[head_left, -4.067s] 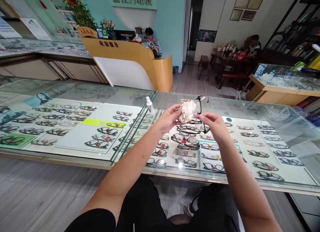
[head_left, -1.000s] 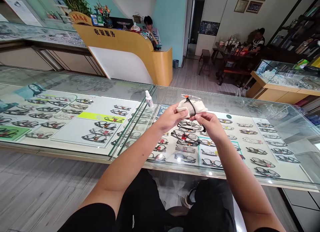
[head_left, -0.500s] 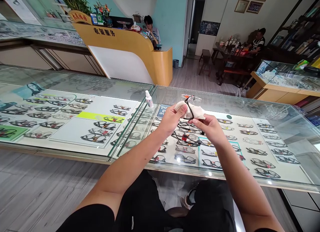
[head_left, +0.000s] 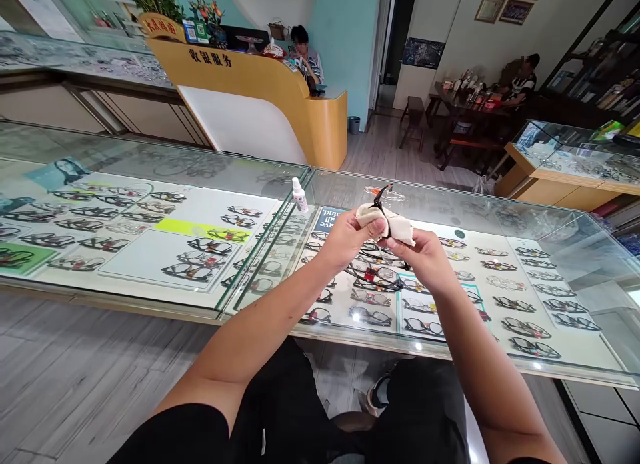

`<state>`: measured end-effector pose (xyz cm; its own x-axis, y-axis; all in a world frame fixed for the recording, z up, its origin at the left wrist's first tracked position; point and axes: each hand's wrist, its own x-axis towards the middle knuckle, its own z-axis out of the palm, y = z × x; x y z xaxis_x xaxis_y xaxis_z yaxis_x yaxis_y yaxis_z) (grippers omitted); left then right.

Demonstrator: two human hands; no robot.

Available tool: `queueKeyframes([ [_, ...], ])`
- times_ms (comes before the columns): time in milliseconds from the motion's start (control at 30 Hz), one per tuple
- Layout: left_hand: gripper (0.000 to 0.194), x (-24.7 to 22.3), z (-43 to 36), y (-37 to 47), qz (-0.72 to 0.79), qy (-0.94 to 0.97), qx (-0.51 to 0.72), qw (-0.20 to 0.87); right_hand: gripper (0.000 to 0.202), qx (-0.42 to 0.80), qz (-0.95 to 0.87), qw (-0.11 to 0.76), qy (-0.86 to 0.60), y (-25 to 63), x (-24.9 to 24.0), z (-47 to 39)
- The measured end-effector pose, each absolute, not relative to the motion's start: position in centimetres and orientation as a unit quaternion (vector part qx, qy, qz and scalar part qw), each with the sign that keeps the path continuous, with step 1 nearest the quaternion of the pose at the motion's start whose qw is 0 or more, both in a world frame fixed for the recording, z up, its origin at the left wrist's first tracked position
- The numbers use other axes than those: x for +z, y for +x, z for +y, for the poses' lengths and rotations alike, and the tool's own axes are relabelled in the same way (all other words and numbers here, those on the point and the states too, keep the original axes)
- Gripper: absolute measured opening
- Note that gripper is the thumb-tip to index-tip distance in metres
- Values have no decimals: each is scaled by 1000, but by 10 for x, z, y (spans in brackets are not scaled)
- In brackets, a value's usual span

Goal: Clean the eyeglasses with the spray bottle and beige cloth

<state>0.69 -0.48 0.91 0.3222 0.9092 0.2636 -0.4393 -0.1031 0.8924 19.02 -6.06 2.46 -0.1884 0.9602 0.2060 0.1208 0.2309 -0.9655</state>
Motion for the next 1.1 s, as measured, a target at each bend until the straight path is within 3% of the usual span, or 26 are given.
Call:
queueKeyframes([
  [133, 62, 14, -4, 4, 235, 484, 533, 653, 46, 451, -630, 458, -436, 188, 26, -63],
  [333, 44, 23, -3, -8, 205, 475, 484, 706, 34, 478, -594, 493, -419, 196, 31, -62],
  [433, 49, 22, 0, -9, 212, 485, 503, 683, 29, 490, -566, 518, -414, 200, 35, -61],
  [533, 55, 19, 1, -8, 240, 543, 555, 582, 30, 506, -501, 558, -427, 203, 40, -61],
  [633, 52, 14, -4, -8, 308, 639, 587, 389, 28, 533, -443, 587, -418, 206, 45, -62],
  [800, 46, 0, -7, -10, 331, 739, 570, 137, 27, 580, -430, 560, -406, 207, 51, -67],
  [933, 44, -8, 0, -13, 289, 781, 553, 32, 31, 620, -418, 529, -401, 205, 49, -70],
  [1100, 38, -3, 8, -12, 185, 836, 516, -23, 31, 681, -381, 495, -381, 206, 44, -68],
])
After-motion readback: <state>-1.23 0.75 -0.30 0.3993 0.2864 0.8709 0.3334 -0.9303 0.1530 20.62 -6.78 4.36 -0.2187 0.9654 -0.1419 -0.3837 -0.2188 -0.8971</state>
